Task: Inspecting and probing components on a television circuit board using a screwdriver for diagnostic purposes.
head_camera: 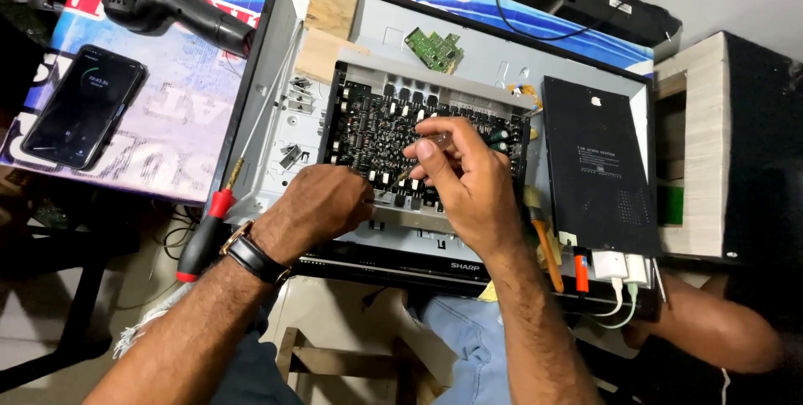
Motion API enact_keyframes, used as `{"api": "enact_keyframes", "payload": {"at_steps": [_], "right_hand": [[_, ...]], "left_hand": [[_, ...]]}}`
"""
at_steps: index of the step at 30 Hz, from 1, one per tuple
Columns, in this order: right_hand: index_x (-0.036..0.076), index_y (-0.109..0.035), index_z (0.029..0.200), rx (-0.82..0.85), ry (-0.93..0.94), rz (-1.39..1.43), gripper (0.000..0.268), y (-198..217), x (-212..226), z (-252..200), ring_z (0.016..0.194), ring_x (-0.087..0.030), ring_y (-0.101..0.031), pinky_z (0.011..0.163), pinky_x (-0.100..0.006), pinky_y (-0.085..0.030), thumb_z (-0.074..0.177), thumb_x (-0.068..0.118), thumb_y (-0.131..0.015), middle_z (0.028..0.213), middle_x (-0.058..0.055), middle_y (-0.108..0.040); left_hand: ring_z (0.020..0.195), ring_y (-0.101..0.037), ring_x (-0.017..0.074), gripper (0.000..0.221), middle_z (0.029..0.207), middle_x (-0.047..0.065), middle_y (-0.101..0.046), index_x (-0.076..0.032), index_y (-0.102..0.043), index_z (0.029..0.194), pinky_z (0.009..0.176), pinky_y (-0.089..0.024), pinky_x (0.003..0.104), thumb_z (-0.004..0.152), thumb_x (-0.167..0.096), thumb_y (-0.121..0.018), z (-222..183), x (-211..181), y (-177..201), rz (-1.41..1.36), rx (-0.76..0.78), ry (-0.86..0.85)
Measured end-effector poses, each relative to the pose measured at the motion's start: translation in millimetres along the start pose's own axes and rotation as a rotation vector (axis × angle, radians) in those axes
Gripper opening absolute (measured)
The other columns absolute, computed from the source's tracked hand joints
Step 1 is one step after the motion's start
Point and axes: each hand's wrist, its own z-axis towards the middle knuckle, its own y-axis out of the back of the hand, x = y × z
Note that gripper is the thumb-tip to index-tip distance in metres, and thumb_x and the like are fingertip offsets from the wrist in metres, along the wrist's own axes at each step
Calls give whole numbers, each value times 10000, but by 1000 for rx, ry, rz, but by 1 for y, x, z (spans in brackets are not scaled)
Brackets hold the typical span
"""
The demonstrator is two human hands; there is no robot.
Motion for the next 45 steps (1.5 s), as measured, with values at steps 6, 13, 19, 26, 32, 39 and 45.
{"api": "enact_keyframes", "payload": {"at_steps": [6,13,19,26,32,39,45], "right_hand": [[14,-606,1216,-2,4,-5,283,-1,-3,-1,762,-242,-755,645,-345,-652,1080,246,-519,940,-211,-754],[25,-608,1208,15,1,9,276,0,0,-1,768,-230,-760,652,-335,-649,1074,250,-523,946,-197,-760],[7,-598,1209,21,30,-13,302,-1,5,-10,787,-263,-758,644,-352,-644,1102,268,-489,988,-233,-745],[-6,-583,1215,-22,98,-135,266,-5,0,-22,777,-264,-743,626,-332,-635,1123,229,-499,998,-240,-734],[94,-592,1184,-94,14,-262,165,-14,3,-30,742,-130,-782,570,-220,-638,1072,211,-558,1006,-76,-793],[157,-286,1561,-166,-24,-287,550,-26,-13,-38,721,-107,-807,592,-202,-694,1105,160,-593,1072,-78,-824],[238,-108,1627,-181,32,-360,741,-31,-8,-35,685,-59,-810,629,-183,-710,1120,146,-640,992,-24,-853]], "left_hand": [[871,-766,345,345,764,156,-763,-90,-812,837,785,-603,458,934,-383,-658,-5,-8,11,6,19,-1],[885,-769,346,330,781,161,-766,-89,-810,853,790,-610,476,933,-370,-658,-4,-9,10,-2,22,-16],[884,-768,352,341,770,163,-763,-87,-813,828,774,-609,474,939,-349,-625,1,-15,5,79,-12,-8],[835,-772,295,239,751,104,-761,-163,-821,826,761,-614,426,906,-346,-690,4,-9,-13,159,-113,-18],[613,-551,117,313,661,-22,-531,-136,-648,779,654,-572,296,1063,-264,-614,-4,-4,-9,178,-2,-48],[715,-615,162,281,749,9,-623,-134,-695,859,744,-587,339,1027,-354,-651,-10,-7,-11,224,-24,-53],[822,-672,197,348,885,28,-694,-117,-721,973,806,-600,367,1020,-453,-644,-23,-10,2,206,10,-31]]}}
